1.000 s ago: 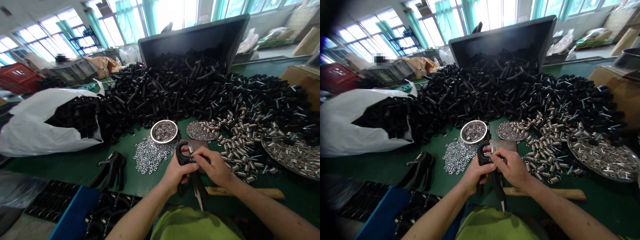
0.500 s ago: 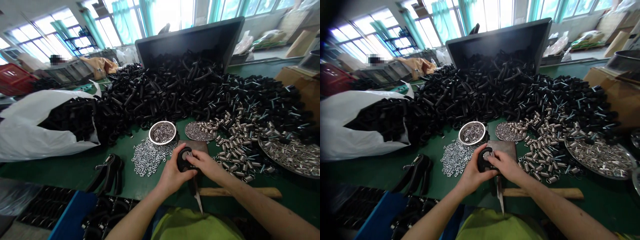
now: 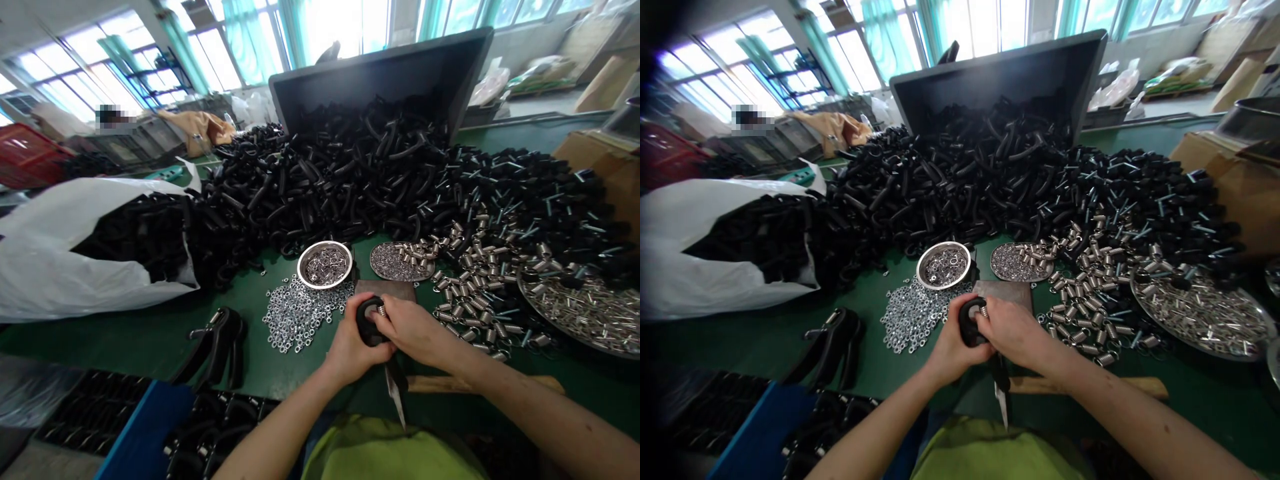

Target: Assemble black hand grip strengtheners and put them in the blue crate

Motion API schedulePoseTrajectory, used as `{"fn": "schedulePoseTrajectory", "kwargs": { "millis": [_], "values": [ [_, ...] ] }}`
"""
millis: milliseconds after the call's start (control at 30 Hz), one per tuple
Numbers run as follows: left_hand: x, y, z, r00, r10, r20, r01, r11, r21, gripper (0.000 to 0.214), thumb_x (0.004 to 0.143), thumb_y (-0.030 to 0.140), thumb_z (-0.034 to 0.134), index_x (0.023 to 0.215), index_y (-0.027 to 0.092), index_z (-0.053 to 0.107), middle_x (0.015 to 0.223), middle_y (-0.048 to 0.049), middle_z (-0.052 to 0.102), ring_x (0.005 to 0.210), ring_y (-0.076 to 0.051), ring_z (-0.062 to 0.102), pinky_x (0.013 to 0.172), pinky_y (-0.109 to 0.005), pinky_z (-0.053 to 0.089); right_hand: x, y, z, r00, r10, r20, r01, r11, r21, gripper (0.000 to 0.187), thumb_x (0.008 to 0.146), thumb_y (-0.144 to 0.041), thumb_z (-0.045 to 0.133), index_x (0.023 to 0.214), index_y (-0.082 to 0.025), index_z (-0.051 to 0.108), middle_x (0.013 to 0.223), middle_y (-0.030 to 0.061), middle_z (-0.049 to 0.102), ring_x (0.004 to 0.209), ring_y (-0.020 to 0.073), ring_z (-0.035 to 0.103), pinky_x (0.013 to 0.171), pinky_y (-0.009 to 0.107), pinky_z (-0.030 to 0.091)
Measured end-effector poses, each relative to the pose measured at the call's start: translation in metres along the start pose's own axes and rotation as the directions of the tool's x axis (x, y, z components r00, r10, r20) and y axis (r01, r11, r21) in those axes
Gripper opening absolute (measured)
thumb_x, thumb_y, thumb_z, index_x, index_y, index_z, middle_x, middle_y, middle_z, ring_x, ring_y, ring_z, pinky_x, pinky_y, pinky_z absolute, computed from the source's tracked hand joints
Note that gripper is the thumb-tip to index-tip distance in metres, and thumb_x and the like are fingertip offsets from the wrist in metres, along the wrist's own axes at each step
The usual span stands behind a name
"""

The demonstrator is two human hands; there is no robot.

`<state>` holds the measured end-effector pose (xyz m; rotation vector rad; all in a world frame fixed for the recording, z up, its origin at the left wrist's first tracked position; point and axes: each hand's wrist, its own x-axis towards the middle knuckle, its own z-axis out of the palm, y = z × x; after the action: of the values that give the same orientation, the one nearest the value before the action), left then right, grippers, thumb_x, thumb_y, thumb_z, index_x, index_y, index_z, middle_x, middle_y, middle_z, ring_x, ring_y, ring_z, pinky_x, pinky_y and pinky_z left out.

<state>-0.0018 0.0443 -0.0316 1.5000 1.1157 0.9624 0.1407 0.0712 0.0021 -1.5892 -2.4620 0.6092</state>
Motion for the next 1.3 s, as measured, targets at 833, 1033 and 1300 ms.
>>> {"fn": "schedulePoseTrajectory", "kwargs": {
  "millis": [833, 1033, 1300],
  "values": [
    [0.126, -0.066, -0.106, 0.967, -0.031, -0.254, 0.244, 0.405, 0.881, 0.012, 0.075, 0.022, 0.059, 0.082, 0.017, 0.067, 0.093, -0.0097, 0.065, 0.094, -0.023, 0.058, 0.081, -0.031, 0.045, 0.168, -0.019, 0.033, 0.987, -0.152, 0.042, 0.158, 0.927, -0.339, 0.026, 0.089, -0.03, 0.052, 0.108, -0.013, 0.058, 0.111, 0.0095, 0.059, 0.1, 0.0203, 0.056, 0.084, 0.039, 0.048],
    [0.123, -0.072, -0.103, 0.958, 0.011, -0.286, 0.249, 0.463, 0.851, 0.016, 0.081, 0.025, 0.051, 0.086, 0.016, 0.063, 0.099, -0.0112, 0.064, 0.096, -0.023, 0.059, 0.082, -0.03, 0.044, 0.173, -0.012, 0.042, 0.985, -0.157, 0.072, 0.172, 0.92, -0.352, 0.032, 0.088, -0.033, 0.053, 0.115, -0.016, 0.054, 0.116, 0.0091, 0.056, 0.099, 0.0199, 0.057, 0.083, 0.041, 0.049],
    [0.121, -0.077, -0.103, 0.91, 0.056, -0.41, 0.3, 0.591, 0.748, 0.024, 0.088, 0.03, 0.04, 0.105, 0.016, 0.05, 0.087, -0.0115, 0.066, 0.083, -0.025, 0.062, 0.072, -0.032, 0.043, 0.18, -0.01, 0.044, 0.987, -0.107, 0.117, 0.135, 0.955, -0.264, 0.034, 0.088, -0.033, 0.054, 0.116, -0.015, 0.053, 0.116, 0.009, 0.055, 0.097, 0.0199, 0.057, 0.081, 0.04, 0.049]
  ]
}}
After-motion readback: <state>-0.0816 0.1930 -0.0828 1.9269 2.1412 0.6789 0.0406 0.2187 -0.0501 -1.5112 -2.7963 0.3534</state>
